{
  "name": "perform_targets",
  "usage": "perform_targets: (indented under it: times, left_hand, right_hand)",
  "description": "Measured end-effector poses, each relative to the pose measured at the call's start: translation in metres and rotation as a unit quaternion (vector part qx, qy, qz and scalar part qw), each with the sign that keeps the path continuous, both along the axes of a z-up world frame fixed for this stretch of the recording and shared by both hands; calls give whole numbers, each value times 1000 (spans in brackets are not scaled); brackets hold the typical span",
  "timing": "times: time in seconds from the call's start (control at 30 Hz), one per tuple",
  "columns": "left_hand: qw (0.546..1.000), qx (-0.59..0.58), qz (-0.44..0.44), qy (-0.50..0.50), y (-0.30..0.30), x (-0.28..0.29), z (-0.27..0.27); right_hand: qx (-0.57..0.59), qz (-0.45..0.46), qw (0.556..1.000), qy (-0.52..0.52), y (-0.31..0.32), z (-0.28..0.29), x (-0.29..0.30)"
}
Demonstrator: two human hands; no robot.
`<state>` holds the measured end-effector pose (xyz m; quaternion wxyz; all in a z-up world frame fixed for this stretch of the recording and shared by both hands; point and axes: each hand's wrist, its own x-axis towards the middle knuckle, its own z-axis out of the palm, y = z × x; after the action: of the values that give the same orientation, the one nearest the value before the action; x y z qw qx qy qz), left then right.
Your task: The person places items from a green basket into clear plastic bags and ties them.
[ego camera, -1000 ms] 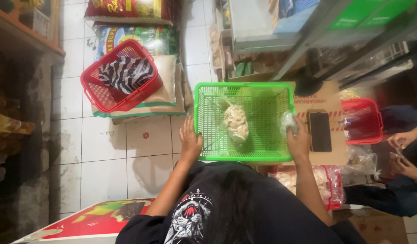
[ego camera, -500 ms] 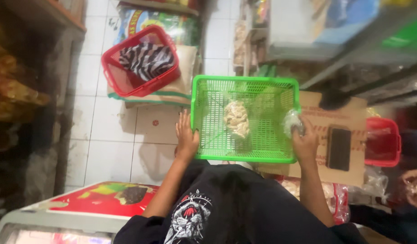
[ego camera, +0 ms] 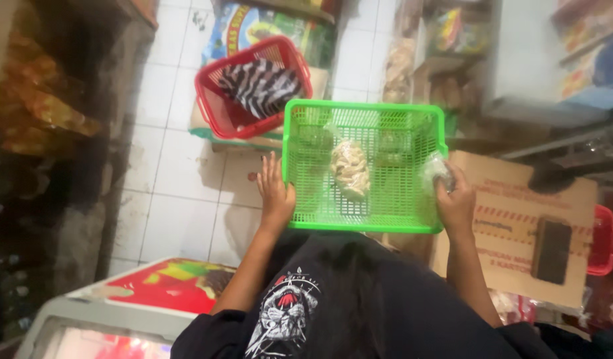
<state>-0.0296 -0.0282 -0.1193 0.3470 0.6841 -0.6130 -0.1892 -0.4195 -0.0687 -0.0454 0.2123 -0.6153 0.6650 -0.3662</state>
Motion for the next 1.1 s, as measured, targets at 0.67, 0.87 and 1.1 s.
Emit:
perform_targets:
  times: [0.67,0.87,1.1]
  left_hand:
    - [999,21,-39,-28,-59,168,25]
    - [998,29,-61,11,-72,155,35]
    - [997,64,-41,17,-89,156,24]
  right_hand:
    - [7,-32,995,-91,-18,-3,165]
    - [30,-90,992,-84,-25,-3,158]
    - [19,-31,994,-100,-55,-16,153]
